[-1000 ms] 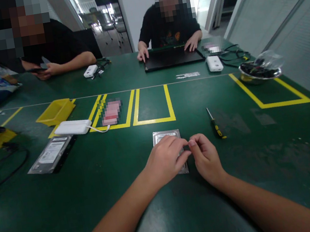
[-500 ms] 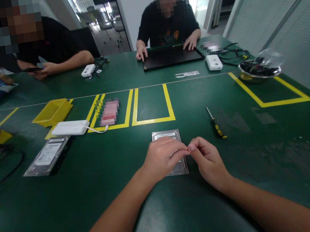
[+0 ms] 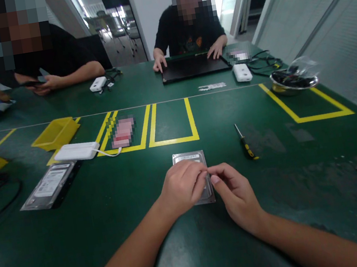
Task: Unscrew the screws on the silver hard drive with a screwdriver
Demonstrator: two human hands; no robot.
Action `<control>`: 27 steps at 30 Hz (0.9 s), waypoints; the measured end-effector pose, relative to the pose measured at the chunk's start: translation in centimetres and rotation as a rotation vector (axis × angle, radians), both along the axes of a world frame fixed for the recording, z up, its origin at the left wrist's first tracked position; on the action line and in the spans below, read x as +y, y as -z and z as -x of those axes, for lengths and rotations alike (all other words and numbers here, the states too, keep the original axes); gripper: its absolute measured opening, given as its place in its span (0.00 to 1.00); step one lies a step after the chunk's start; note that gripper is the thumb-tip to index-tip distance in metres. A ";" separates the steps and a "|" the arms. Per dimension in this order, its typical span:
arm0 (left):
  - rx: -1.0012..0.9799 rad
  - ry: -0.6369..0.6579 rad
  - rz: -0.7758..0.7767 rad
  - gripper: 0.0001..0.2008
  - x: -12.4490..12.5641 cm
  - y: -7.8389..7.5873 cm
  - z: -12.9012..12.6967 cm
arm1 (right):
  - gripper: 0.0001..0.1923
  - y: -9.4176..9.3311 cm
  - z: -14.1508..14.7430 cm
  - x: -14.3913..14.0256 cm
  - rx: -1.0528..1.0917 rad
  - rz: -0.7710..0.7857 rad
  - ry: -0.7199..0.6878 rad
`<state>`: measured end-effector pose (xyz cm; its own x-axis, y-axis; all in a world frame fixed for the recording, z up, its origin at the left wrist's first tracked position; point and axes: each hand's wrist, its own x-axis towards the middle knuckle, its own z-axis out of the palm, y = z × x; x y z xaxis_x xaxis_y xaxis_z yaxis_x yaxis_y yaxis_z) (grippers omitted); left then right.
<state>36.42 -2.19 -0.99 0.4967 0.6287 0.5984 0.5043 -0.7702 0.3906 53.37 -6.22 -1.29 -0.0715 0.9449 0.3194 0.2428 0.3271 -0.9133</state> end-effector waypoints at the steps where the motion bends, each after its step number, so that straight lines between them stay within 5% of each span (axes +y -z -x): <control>1: -0.016 -0.006 0.012 0.03 -0.2 0.0 0.1 | 0.06 -0.1 -0.1 -0.1 -0.028 -0.033 -0.014; 10: 0.076 0.022 0.072 0.04 -1.0 -0.3 0.5 | 0.10 1.6 -2.7 1.1 -0.330 -0.427 -0.201; 20: 0.195 -0.107 0.019 0.08 -0.3 0.4 0.6 | 0.09 2.2 -2.6 1.5 -0.539 -0.558 -0.298; 27: 0.340 -0.082 -0.073 0.06 -0.2 0.5 0.6 | 0.08 2.3 -2.8 1.5 -0.594 -0.583 -0.372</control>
<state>35.81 -2.43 -1.51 0.6250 0.6364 0.4521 0.6570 -0.7416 0.1356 56.12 -4.68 -3.63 -0.6446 0.5282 0.5527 0.4069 0.8491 -0.3370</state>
